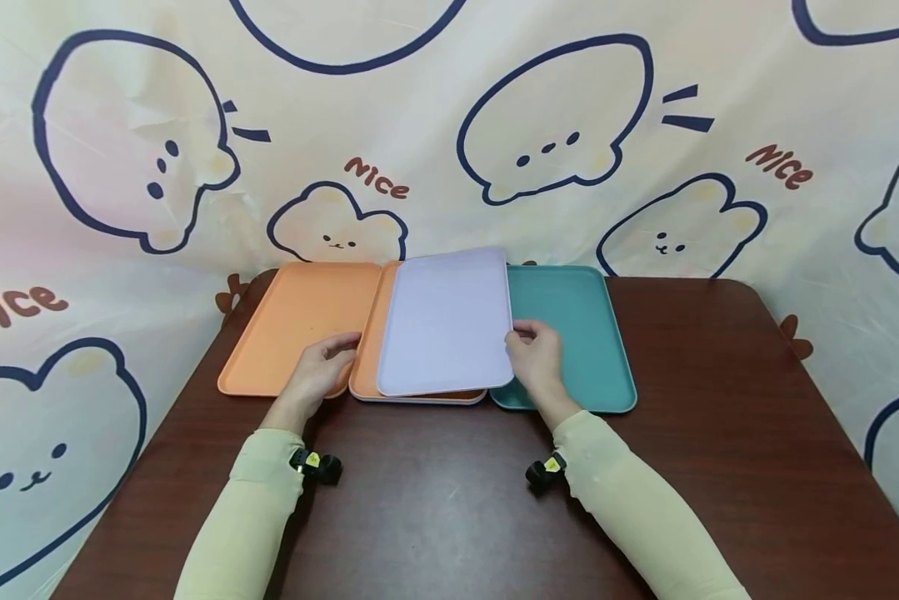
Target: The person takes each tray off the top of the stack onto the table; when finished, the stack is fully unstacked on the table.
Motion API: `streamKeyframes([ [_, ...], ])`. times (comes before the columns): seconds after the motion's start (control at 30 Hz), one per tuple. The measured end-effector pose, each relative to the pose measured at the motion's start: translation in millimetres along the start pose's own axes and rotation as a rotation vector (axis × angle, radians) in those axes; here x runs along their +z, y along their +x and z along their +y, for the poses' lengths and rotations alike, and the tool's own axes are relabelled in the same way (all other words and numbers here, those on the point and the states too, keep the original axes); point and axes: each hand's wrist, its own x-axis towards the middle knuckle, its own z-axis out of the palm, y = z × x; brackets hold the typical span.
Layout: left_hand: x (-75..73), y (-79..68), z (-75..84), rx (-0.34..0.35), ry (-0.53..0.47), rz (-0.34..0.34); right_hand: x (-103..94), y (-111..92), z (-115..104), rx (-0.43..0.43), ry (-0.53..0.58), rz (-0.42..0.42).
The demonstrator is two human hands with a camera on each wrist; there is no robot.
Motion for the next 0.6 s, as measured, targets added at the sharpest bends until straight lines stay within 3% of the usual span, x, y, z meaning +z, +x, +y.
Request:
streamKeyframes([
  [0.27, 0.8, 1.3, 0.9, -0.004, -0.007, -0.014, -24.2, 2.0, 7.3, -0.011, 0.072, 0.052],
  [0.6, -0.5, 0.0, -1.3, 0.029, -0.016, -0.049, -79.8, 3.6, 8.4, 0.058, 0.114, 0.110],
])
